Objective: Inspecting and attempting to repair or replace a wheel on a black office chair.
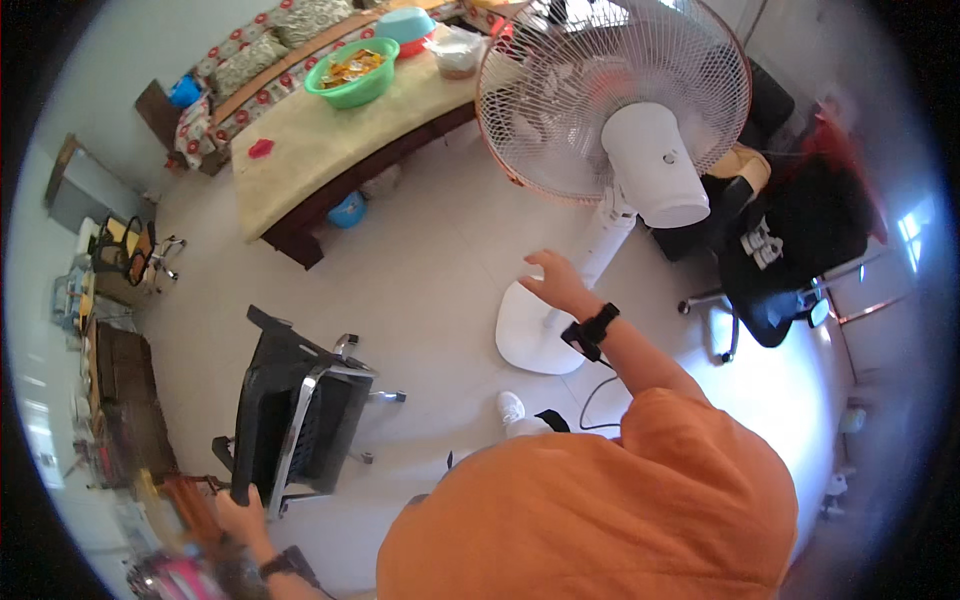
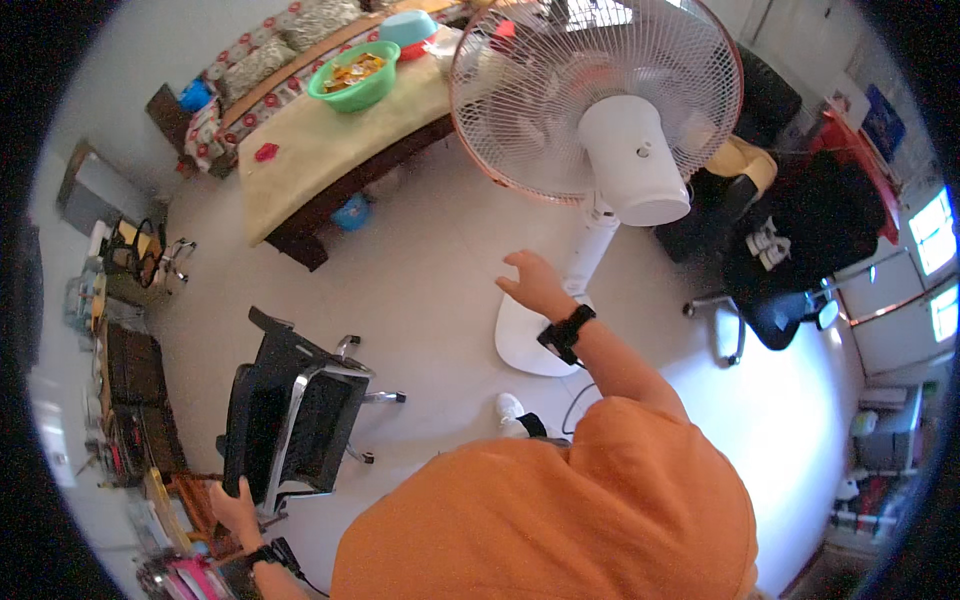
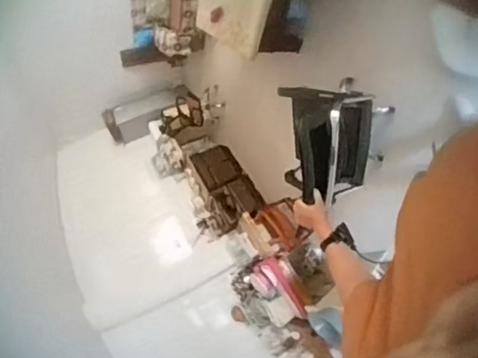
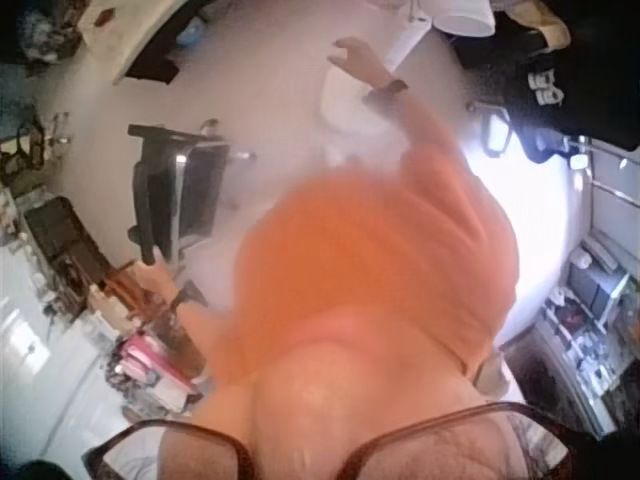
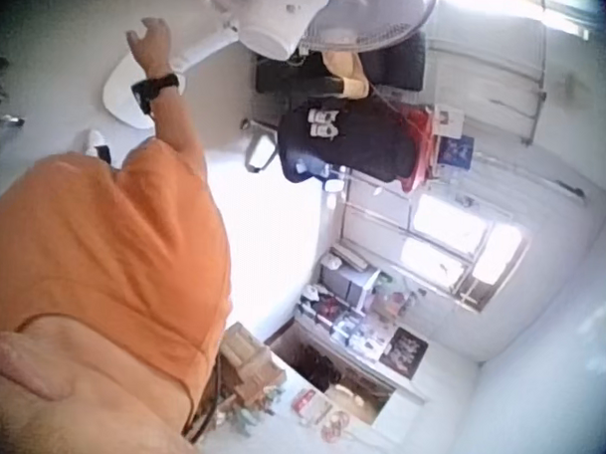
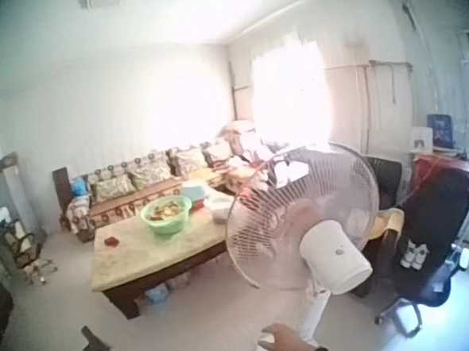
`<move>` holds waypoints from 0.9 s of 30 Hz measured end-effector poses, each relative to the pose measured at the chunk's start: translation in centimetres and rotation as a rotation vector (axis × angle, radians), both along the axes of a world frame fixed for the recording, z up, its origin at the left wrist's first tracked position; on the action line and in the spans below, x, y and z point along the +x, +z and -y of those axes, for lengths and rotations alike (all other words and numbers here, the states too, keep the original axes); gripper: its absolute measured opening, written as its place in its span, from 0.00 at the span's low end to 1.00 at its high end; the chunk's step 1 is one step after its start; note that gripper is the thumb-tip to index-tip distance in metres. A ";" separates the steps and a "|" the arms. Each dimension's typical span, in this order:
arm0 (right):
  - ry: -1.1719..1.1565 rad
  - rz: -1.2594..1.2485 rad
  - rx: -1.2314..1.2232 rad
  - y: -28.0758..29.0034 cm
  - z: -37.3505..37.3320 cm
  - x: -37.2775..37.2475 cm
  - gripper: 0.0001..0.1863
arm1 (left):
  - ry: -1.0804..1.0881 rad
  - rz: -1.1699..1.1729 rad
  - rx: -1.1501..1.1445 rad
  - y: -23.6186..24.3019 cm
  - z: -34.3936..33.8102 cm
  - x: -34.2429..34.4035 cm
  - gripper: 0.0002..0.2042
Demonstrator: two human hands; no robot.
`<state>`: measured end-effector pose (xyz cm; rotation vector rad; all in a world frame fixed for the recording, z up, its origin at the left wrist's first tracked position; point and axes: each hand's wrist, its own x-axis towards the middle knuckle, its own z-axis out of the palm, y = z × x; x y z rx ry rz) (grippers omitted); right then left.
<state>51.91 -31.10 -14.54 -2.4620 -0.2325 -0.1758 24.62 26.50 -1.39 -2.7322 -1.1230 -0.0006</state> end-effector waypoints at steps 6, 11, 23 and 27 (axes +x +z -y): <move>-0.418 -0.294 0.371 -5.5 0.3 1.2 0.31 | -0.071 -0.002 0.069 -3.9 -7.9 -4.1 0.24; -1.004 0.405 0.081 -2.1 5.9 0.6 0.42 | -0.161 0.348 -0.050 -5.1 -7.8 0.7 0.25; -1.069 0.496 0.722 -2.9 10.3 11.0 0.45 | -0.229 0.121 -0.055 -2.2 2.1 7.5 0.24; -0.632 0.684 1.333 -4.2 13.1 13.9 0.32 | -0.095 -0.032 -0.068 -2.3 2.6 8.1 0.36</move>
